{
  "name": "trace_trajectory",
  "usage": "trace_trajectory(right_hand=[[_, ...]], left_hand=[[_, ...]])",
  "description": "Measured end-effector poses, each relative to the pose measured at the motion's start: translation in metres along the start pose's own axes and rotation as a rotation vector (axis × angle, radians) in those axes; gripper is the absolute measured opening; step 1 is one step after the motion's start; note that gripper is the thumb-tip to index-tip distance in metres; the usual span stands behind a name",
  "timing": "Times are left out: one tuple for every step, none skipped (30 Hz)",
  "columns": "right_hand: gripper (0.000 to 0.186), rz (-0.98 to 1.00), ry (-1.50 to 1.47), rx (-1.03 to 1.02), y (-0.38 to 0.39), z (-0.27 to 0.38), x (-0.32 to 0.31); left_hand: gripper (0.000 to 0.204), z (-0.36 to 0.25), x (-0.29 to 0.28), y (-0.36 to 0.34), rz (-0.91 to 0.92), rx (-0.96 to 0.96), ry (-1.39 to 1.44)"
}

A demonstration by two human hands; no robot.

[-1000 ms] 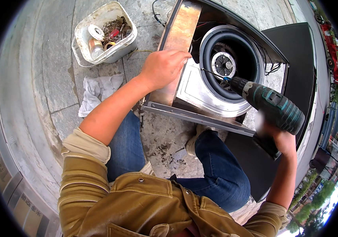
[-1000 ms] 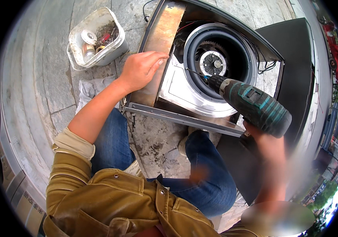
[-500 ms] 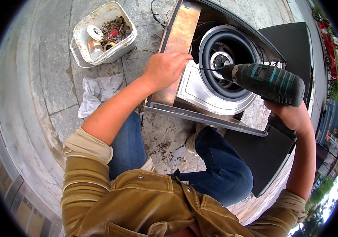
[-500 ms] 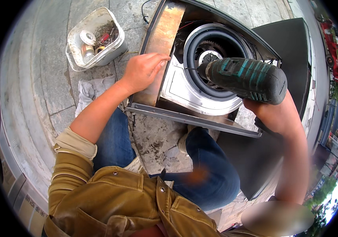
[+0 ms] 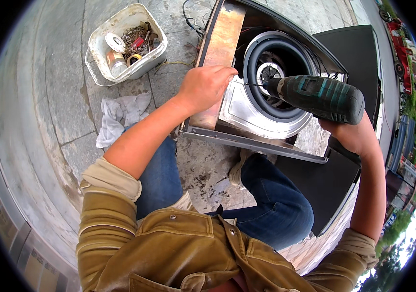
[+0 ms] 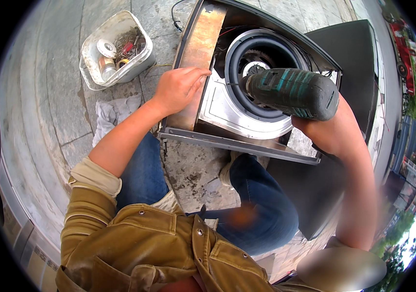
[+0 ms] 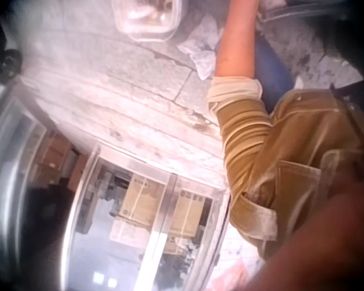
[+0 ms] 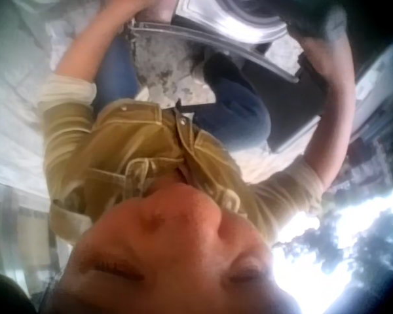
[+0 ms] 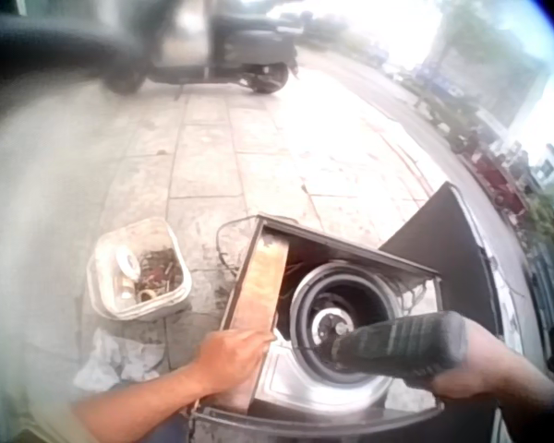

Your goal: The person cleans a circular metal fan component with a cloth and places it into a stainless steel appliance housing. They scrape a small metal part with a knife, wipe it, and insert it into the center of the fan. The person then wipes the interior of the housing and uses a power drill to secure a black rubber ring around the fan assembly.

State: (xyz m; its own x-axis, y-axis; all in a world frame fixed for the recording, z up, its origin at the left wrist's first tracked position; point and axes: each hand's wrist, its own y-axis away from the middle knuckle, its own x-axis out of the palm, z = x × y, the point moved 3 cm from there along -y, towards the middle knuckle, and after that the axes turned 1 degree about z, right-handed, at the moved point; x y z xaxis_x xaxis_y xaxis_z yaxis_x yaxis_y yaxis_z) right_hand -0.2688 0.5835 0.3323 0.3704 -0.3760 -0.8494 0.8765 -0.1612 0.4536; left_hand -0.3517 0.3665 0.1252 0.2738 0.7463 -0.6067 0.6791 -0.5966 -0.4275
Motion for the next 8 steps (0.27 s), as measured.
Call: trace_trajectory(right_hand=[[0.035, -0.005, -0.002, -0.001, 0.0, 0.004, -0.001], [0.034, -0.009, -0.005, -0.003, 0.001, 0.007, -0.001], [0.033, -0.01, 0.012, -0.027, 0.002, 0.007, 0.0], [0.032, -0.018, 0.031, -0.052, 0.004, 0.006, 0.001], [0.032, -0.025, 0.05, -0.077, 0.007, 0.005, 0.003], [0.03, -0.026, 0.066, -0.043, 0.01, 0.001, 0.006], [0.03, -0.051, 0.06, -0.048, 0.015, -0.003, 0.009], [0.029, -0.076, 0.053, -0.054, 0.021, -0.007, 0.012]], left_hand=[[0.013, 0.0, -0.001, 0.0, 0.017, -0.017, 0.009], [0.015, 0.001, -0.001, 0.0, 0.035, -0.033, 0.019], [0.018, 0.001, 0.0, 0.001, 0.053, -0.05, 0.028], [0.017, 0.002, 0.0, 0.001, 0.056, -0.055, 0.022], [0.017, 0.003, 0.002, 0.001, 0.06, -0.06, 0.017], [0.017, 0.003, 0.003, 0.001, 0.064, -0.065, 0.011], [0.017, 0.003, 0.003, 0.001, 0.077, -0.07, -0.001], [0.017, 0.001, 0.002, 0.0, 0.091, -0.075, -0.014]])
